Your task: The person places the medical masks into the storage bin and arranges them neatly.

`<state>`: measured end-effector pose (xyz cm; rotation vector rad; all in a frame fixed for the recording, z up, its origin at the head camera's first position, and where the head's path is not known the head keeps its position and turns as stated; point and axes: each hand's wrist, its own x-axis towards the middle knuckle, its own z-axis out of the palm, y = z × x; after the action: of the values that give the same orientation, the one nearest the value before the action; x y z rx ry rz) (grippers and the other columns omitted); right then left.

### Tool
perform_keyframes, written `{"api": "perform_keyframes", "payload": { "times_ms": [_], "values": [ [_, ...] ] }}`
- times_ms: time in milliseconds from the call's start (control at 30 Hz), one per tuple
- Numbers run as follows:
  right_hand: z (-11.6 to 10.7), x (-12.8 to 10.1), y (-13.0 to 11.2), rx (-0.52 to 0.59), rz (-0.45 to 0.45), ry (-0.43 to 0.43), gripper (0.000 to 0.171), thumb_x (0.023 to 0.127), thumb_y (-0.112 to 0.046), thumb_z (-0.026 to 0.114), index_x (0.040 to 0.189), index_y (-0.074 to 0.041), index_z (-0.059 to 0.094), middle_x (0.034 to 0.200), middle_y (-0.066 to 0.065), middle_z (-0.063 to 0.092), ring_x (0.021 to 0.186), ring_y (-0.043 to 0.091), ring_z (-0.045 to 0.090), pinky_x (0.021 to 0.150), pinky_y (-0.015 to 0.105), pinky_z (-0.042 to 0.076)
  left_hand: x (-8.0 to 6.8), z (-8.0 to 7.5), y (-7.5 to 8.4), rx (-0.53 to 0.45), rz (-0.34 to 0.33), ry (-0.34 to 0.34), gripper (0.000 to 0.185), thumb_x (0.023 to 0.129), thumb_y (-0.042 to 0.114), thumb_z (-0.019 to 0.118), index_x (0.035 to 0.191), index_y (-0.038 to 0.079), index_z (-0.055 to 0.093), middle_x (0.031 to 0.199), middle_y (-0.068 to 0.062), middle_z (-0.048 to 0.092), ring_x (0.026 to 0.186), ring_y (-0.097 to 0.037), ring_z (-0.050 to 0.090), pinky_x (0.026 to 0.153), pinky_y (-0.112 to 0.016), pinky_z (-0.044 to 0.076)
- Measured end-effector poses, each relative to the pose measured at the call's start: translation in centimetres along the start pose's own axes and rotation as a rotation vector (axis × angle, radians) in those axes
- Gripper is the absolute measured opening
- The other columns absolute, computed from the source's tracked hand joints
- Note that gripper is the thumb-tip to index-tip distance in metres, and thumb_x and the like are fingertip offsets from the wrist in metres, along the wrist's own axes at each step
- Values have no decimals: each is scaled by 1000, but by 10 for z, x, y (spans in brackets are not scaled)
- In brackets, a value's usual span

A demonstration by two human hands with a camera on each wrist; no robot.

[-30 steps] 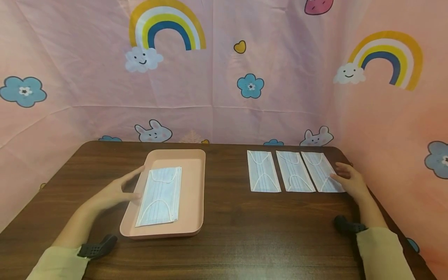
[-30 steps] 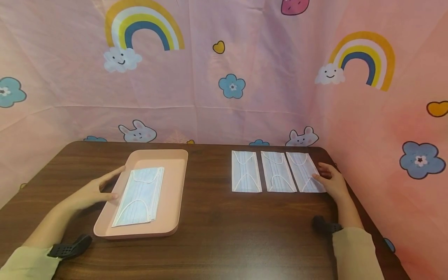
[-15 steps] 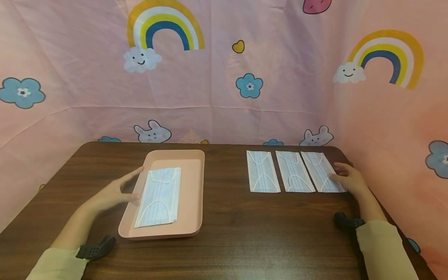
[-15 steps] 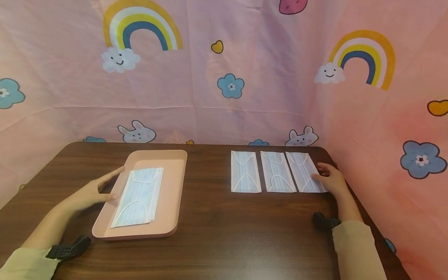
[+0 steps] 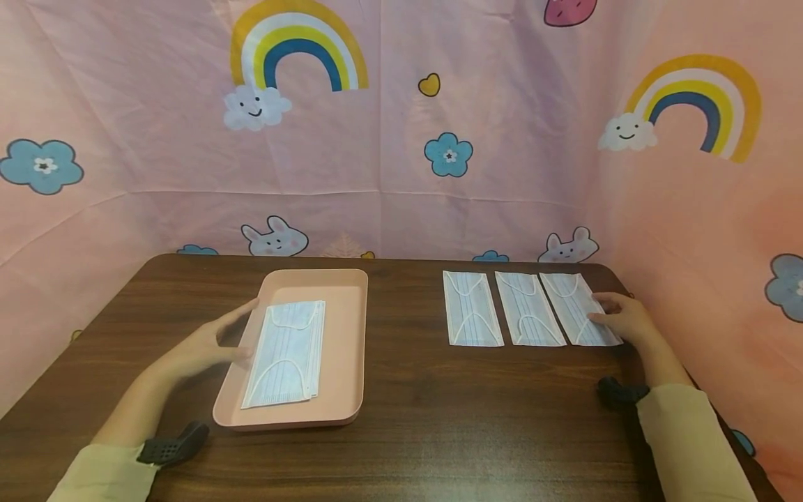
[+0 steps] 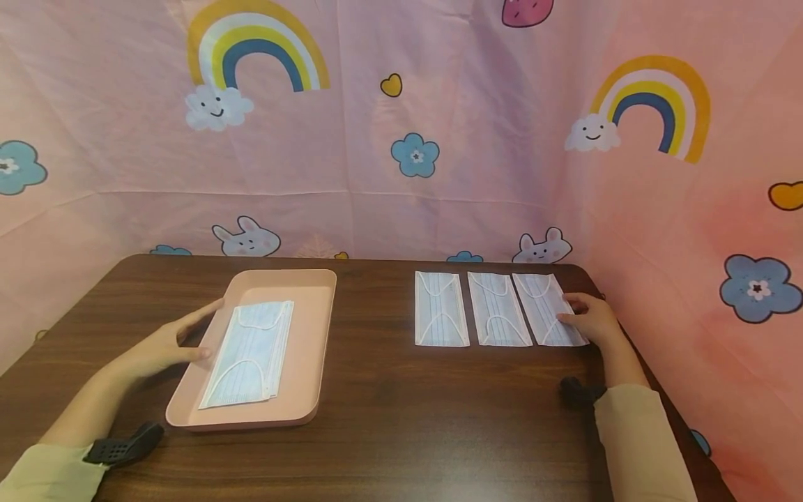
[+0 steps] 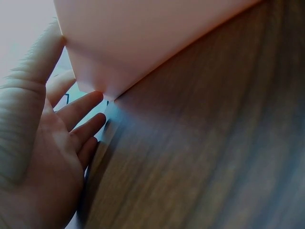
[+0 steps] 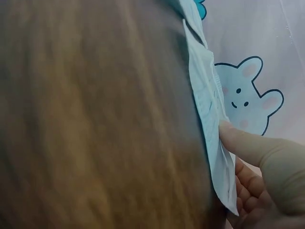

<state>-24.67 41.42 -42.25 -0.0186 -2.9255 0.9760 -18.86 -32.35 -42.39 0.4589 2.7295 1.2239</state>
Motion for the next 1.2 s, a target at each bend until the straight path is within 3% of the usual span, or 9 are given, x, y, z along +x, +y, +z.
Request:
{"api": "perform_keyframes", "payload": {
  "times_ms": [200,400,700,1000,1100,1200],
  "values": [
    [-1,0,2,-14,-6,-30,56,91,-28,66,131,7,50,122,35,51,107,46,48,85,56,42,0,0,0,-3,-1,1,93,79,25,77,154,20,22,154,-25,18,135,-55,10,93,-78,16],
    [0,1,1,8,31,-56,57,92,-32,65,131,7,52,135,38,39,121,54,35,97,66,30,-2,-2,-2,-11,15,7,93,79,23,77,154,22,23,154,-24,19,136,-54,10,93,-77,16],
    [2,-12,-2,63,40,70,56,93,-34,62,130,8,53,134,39,36,118,53,34,91,67,34,-1,0,-2,-12,1,-2,91,80,24,76,154,21,22,154,-26,17,136,-55,9,94,-77,15],
    [4,-24,-12,164,78,233,51,95,-31,59,132,4,54,136,33,43,115,46,44,86,54,44,0,-1,0,-23,-7,6,92,80,24,76,154,21,22,154,-25,17,137,-54,8,95,-77,14],
    [4,-27,-16,192,92,279,50,94,-29,61,132,3,54,133,30,48,110,39,49,77,36,48,0,0,1,-38,-6,-5,92,80,23,76,154,22,21,154,-25,16,136,-55,7,94,-78,13],
    [4,-28,-21,223,103,335,50,92,-27,64,131,3,55,130,26,51,100,23,52,66,16,44,-1,0,1,-46,7,-8,91,80,22,75,154,22,21,154,-26,16,136,-56,7,93,-78,14]
  ]
}}
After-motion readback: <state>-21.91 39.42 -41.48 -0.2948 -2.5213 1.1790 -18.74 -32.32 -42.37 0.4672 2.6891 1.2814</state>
